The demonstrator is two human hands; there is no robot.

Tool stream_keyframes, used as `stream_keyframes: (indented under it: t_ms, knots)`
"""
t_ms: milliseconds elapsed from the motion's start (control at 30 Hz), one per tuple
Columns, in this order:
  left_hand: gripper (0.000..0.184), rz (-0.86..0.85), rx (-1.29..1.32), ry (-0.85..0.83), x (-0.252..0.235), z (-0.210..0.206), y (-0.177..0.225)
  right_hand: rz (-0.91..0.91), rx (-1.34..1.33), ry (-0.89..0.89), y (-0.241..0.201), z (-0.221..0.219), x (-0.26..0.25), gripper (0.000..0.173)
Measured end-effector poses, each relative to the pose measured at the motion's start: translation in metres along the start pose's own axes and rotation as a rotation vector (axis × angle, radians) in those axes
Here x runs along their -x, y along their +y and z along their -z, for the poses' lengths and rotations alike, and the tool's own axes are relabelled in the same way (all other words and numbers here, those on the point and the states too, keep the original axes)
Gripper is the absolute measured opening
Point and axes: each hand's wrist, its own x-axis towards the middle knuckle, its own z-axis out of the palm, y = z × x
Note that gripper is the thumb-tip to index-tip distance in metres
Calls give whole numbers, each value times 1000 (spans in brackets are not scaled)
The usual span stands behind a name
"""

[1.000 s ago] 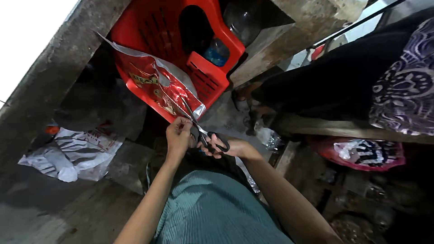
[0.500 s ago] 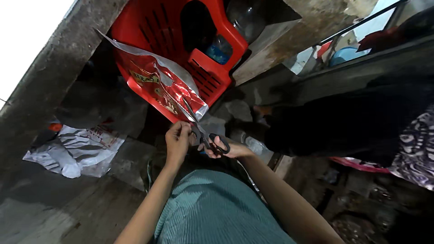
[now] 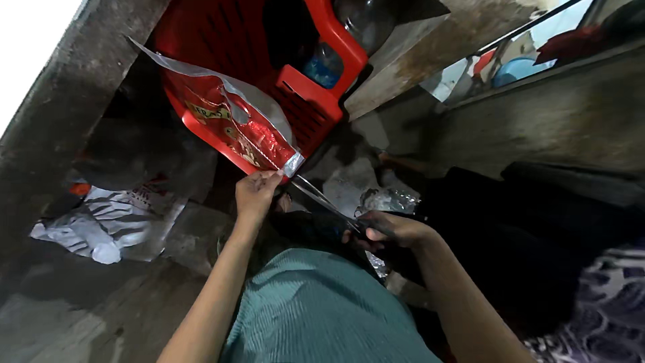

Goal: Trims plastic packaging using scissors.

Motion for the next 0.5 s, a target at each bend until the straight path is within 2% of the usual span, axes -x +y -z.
stream_keyframes:
  t_ms: [133, 233, 400, 500]
  knots:
    - [12, 97, -16, 48, -6, -10, 7, 33, 25, 12, 2, 4, 8, 61]
    - [10, 113, -49, 41, -9, -17, 13, 36, 45, 24, 1, -1, 5, 61]
    - [14, 86, -51, -40, -19, -28, 8, 38, 16, 36, 1, -9, -4, 59]
    - [19, 56, 0, -139, -18, -22, -3, 51, 2, 31, 2, -10, -7, 64]
